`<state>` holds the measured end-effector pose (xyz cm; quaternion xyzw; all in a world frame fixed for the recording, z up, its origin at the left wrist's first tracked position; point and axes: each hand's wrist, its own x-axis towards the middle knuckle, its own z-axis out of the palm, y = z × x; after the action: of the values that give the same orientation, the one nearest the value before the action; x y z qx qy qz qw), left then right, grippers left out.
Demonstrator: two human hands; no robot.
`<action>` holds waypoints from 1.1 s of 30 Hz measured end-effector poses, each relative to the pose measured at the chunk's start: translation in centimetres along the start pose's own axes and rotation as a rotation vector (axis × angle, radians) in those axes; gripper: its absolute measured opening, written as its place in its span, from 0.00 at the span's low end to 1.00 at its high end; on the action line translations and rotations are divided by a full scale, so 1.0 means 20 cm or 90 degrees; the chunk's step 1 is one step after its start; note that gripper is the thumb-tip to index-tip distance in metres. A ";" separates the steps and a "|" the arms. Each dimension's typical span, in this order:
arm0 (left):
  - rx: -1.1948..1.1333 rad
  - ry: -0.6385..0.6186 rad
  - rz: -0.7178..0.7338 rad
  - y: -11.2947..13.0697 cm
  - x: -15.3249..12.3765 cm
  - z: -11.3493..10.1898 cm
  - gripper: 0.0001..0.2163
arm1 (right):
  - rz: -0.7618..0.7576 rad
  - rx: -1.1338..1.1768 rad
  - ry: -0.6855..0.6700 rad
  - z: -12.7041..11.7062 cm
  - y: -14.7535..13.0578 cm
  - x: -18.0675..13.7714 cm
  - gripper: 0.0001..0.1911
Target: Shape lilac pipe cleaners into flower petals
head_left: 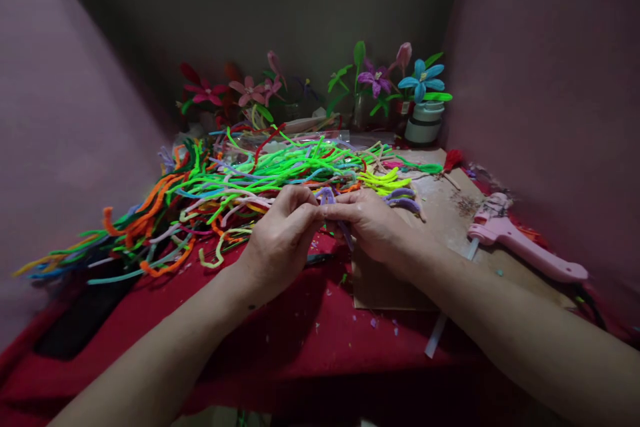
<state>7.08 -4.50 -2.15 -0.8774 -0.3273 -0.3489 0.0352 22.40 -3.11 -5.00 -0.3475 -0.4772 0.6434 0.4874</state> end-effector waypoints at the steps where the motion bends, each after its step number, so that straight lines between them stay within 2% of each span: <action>1: -0.030 0.001 -0.032 0.00 0.00 0.00 0.04 | 0.006 0.011 -0.004 0.00 0.00 0.00 0.09; 3: -0.163 0.000 -0.146 -0.01 0.01 -0.01 0.03 | 0.030 0.048 -0.019 0.01 -0.01 0.00 0.10; 6: -0.476 -0.061 -0.344 -0.04 0.03 -0.02 0.19 | 0.084 0.128 -0.034 0.02 -0.04 0.00 0.10; 7: -0.567 -0.096 -0.385 -0.05 0.03 -0.01 0.22 | 0.099 0.153 -0.039 0.02 -0.04 0.00 0.09; 9: -0.664 -0.157 -0.418 -0.06 0.03 0.00 0.21 | 0.116 0.179 -0.051 0.02 -0.05 0.00 0.07; 15: -0.568 -0.212 -0.452 -0.03 0.02 0.03 0.10 | 0.019 0.134 -0.007 0.01 -0.03 0.01 0.08; 18: -0.557 -0.240 -0.479 -0.02 0.02 0.03 0.09 | 0.054 0.166 0.000 0.01 -0.02 0.01 0.08; 22: -0.556 -0.303 -0.476 -0.04 0.01 0.03 0.15 | 0.106 0.193 0.012 0.00 -0.02 0.02 0.06; 25: -0.532 -0.390 -0.476 -0.05 0.01 0.01 0.22 | 0.123 0.194 0.025 0.00 -0.01 0.02 0.07; 30: -0.485 -0.498 -0.440 -0.05 0.02 -0.03 0.28 | 0.119 0.185 0.045 0.02 -0.01 0.01 0.07; 33: -0.518 -0.546 -0.456 -0.07 0.03 -0.06 0.30 | 0.098 0.173 0.040 0.03 -0.01 0.00 0.07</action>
<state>5.82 -3.44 -1.19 -0.7191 -0.4253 -0.0561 -0.5467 21.93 -3.20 -4.62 -0.3339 -0.3422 0.7263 0.4937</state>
